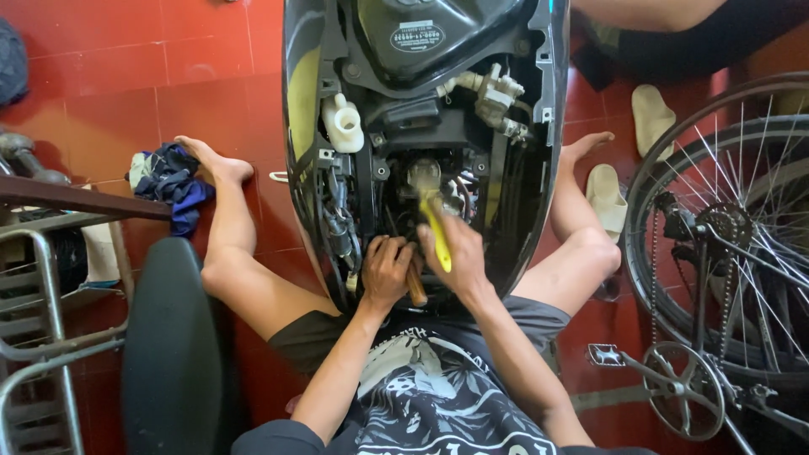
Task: The person uses a screwdriver and a brush to clean and adjust components within the engine area of a motorcycle while sitting on the floor.
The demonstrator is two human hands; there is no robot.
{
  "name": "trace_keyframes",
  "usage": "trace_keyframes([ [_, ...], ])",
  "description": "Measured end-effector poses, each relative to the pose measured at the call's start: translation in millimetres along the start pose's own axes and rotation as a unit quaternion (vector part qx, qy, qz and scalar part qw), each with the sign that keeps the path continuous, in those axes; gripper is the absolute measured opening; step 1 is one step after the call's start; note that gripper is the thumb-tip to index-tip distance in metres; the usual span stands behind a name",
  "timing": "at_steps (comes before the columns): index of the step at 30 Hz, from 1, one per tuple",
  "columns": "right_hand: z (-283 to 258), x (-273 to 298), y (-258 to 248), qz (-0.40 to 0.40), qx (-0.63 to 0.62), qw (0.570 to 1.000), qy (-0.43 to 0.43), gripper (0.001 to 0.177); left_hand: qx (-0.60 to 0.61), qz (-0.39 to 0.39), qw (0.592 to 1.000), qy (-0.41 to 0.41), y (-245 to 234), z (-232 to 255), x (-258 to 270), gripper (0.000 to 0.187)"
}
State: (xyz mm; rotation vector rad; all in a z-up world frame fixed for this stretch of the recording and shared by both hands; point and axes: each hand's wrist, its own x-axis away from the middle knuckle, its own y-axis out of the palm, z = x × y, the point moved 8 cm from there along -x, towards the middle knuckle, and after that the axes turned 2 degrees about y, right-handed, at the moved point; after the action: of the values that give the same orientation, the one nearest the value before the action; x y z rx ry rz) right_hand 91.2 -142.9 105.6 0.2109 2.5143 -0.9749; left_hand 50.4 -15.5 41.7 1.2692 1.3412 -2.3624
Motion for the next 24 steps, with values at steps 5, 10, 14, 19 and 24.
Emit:
trace_keyframes([
  [5, 15.9, -6.9, 9.9, 0.007, 0.001, 1.000, 0.013, 0.030, -0.006, 0.003, 1.000, 0.005, -0.9, 0.4, -1.1, 0.009],
  [10, 57.4, 43.1, 25.0, -0.026, -0.070, 0.984, 0.159, 0.026, 0.000, 0.001, 1.000, 0.010, 0.4, 1.4, 5.1, 0.009],
  [14, 44.5, 25.3, 5.1, 0.016, -0.090, 0.991, 0.101, 0.023, -0.001, 0.002, 1.000, 0.011, 0.4, 1.1, -2.6, 0.014],
  [19, 42.2, 11.6, 0.8, 0.088, -0.070, 0.993, 0.030, 0.026, -0.015, 0.011, 1.000, 0.001, -4.2, 2.6, -6.7, 0.011],
  [24, 34.9, 30.9, 11.6, 0.004, -0.052, 0.997, 0.060, 0.020, -0.014, 0.003, 1.000, 0.009, 1.5, 0.5, 2.2, 0.013],
])
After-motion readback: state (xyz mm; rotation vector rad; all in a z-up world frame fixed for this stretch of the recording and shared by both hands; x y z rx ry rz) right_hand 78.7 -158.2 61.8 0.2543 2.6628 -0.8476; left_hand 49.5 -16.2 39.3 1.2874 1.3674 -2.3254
